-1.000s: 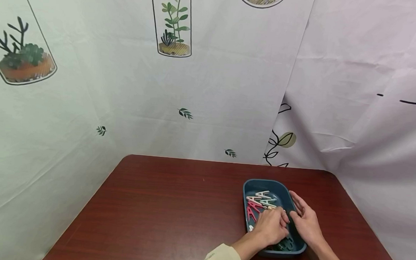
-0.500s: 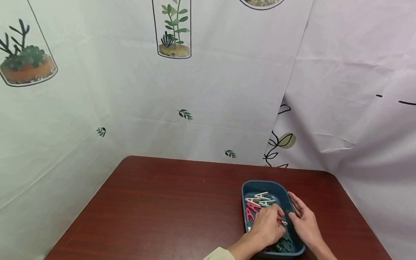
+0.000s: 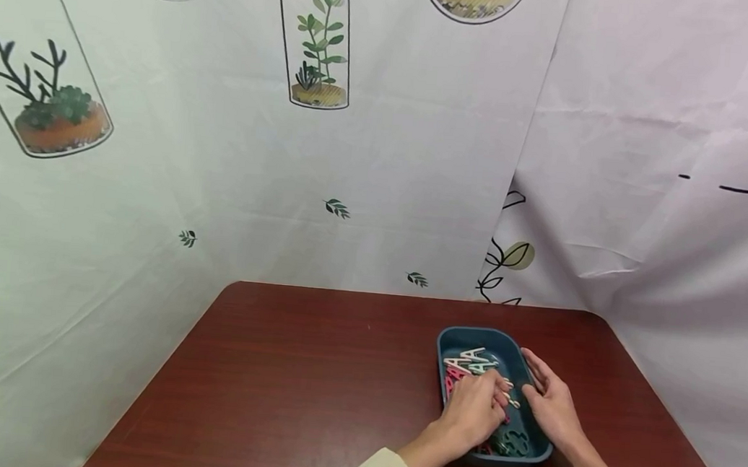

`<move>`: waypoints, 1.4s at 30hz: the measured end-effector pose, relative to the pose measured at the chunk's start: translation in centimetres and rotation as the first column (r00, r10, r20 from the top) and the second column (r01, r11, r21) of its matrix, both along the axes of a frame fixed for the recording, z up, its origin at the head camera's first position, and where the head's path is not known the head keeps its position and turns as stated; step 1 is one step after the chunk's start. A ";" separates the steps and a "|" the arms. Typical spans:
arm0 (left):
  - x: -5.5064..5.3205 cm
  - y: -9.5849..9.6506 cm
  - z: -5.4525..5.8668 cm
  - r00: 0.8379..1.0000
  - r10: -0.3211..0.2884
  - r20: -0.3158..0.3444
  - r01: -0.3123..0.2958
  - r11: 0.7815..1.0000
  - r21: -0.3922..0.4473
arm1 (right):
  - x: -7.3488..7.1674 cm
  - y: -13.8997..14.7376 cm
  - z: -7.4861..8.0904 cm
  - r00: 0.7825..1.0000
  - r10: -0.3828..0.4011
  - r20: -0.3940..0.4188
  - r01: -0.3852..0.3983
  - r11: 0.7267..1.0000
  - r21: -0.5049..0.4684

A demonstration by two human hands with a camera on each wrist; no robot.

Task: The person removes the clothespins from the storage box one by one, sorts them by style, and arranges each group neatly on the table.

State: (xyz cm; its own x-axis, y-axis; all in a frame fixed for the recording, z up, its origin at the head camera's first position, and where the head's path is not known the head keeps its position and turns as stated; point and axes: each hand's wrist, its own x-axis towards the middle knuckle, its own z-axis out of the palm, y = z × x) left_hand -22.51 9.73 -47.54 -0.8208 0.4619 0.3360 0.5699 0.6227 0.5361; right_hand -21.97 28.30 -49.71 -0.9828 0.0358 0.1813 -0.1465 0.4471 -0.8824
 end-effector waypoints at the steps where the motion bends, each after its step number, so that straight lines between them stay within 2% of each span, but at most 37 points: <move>1: 0.1 -0.1 0.0 1.000 0.001 -0.012 -0.001 1.000 0.001 | 0.0 0.0 0.0 1.000 0.003 0.001 -0.003 1.000 0.001; 5: 0.1 -0.7 0.1 0.999 -0.002 -0.040 0.003 0.999 0.044 | 0.0 0.1 -0.1 1.000 0.001 -0.001 -0.001 1.000 0.004; 11: -0.5 -1.6 -0.1 0.998 -0.002 -0.062 0.010 0.992 0.125 | 0.1 0.0 0.1 1.000 0.004 -0.005 -0.004 1.000 0.001; 14: -0.7 -2.1 -0.1 0.999 -0.008 -0.044 0.017 0.981 0.191 | 0.1 0.0 0.2 1.000 0.010 -0.008 -0.010 1.000 -0.003; 16: -0.9 -2.4 0.0 0.999 -0.022 -0.029 0.029 0.968 0.249 | 0.1 0.0 0.2 1.000 0.009 -0.005 -0.009 1.000 0.001; 20: -1.1 -3.0 0.0 0.998 -0.058 0.008 0.051 0.927 0.370 | 0.1 -0.1 0.2 1.000 -0.002 0.016 0.002 1.000 0.012; 26: -1.7 -4.0 -0.1 0.997 -0.067 0.026 0.046 0.871 0.488 | 0.1 -0.1 0.2 0.999 -0.019 0.050 0.018 1.000 0.021; 34: -2.6 -6.0 -0.1 0.997 -0.035 0.068 -0.012 0.811 0.584 | 0.0 -0.2 0.2 0.997 -0.025 0.076 0.024 1.000 0.015; 39: -3.4 -7.5 -0.1 0.996 -0.016 0.090 -0.044 0.783 0.621 | -0.2 -0.3 0.4 0.994 -0.044 0.104 0.041 0.999 0.032; 42: -3.9 -8.4 -0.2 0.996 0.008 0.092 -0.065 0.773 0.631 | -0.3 -0.3 0.5 0.993 -0.048 0.111 0.045 0.998 0.035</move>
